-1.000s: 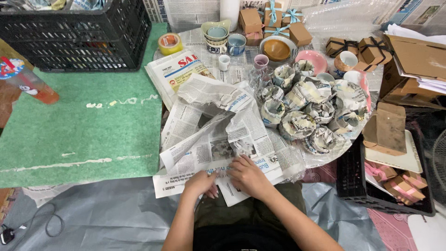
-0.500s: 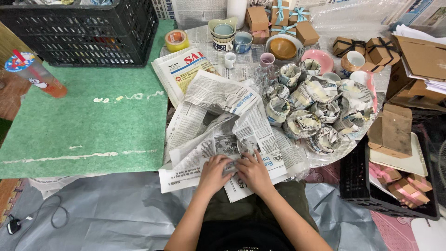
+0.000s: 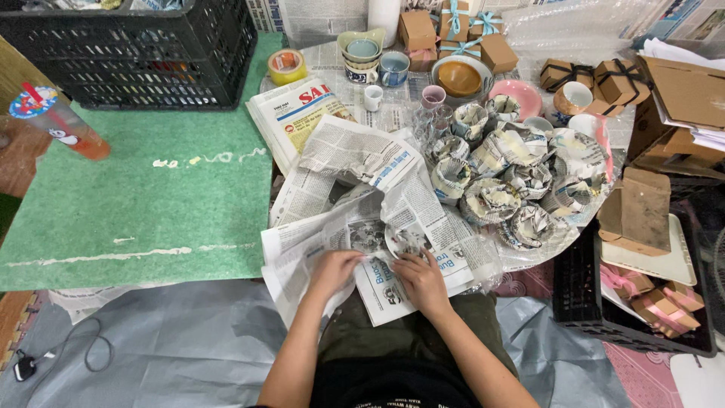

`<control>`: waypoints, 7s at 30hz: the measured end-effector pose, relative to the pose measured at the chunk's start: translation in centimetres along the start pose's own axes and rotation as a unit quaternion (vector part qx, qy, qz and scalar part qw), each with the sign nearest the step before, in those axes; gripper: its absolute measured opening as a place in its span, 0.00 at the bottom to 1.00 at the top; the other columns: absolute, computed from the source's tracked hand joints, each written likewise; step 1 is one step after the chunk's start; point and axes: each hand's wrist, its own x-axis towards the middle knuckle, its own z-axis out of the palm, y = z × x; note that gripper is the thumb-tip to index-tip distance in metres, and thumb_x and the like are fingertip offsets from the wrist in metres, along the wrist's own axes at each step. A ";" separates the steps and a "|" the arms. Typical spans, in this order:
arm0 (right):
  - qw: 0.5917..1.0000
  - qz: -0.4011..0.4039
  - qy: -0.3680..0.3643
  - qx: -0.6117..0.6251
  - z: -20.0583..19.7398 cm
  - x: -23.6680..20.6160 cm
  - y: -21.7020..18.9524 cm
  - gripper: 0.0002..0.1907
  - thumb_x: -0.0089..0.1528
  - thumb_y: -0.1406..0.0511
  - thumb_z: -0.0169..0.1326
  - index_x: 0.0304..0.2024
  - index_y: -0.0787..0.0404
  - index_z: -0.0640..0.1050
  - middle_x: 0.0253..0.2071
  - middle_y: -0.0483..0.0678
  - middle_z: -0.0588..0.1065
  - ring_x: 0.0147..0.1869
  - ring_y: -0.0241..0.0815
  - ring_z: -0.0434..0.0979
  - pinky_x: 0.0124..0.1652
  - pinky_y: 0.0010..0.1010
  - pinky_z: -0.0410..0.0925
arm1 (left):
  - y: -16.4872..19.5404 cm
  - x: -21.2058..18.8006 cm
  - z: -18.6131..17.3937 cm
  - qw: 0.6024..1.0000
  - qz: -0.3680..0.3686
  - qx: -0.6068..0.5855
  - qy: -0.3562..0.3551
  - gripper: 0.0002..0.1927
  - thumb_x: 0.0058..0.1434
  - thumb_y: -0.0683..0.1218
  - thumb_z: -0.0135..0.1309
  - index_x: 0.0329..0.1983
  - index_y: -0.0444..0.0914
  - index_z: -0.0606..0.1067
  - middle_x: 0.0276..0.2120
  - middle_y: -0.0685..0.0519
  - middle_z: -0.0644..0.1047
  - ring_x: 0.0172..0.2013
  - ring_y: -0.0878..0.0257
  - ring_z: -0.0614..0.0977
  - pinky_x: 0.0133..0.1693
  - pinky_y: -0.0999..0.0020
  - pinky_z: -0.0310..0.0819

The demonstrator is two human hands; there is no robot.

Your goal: The person wraps a small ceramic plate in newspaper and secures it with tape. They fold the newspaper around the plate, apply tape to hold the folds, and place the wrapped item with others.

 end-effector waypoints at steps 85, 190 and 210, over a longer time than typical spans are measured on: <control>0.988 -0.068 -0.026 -0.139 0.4 -1.9 7.4 0.21 0.58 0.65 0.60 0.55 0.56 0.80 0.56 0.43 0.79 0.64 0.44 0.72 0.65 0.56 0.54 | 2.7 12.6 4.4 0.952 0.216 0.211 -0.041 0.29 0.68 0.51 0.47 0.71 0.38 0.62 0.74 0.41 0.56 0.70 0.43 0.55 0.67 0.51 0.44; 0.970 0.204 0.035 0.128 0.8 6.9 7.4 0.27 0.53 0.63 0.69 0.51 0.65 0.74 0.50 0.56 0.76 0.57 0.54 0.76 0.56 0.42 0.68 | 13.3 21.6 -2.1 0.723 0.049 -0.683 0.093 0.35 0.71 0.60 0.38 0.70 0.30 0.62 0.64 0.40 0.71 0.62 0.50 0.73 0.62 0.56 0.65; 0.952 0.287 0.004 0.101 -1.1 5.1 9.3 0.15 0.53 0.64 0.67 0.41 0.64 0.84 0.41 0.54 0.79 0.43 0.50 0.80 0.45 0.38 0.73 | 12.9 23.4 -6.7 0.920 0.201 -0.267 0.205 0.37 0.72 0.63 0.36 0.71 0.30 0.63 0.71 0.36 0.66 0.71 0.45 0.67 0.70 0.57 0.57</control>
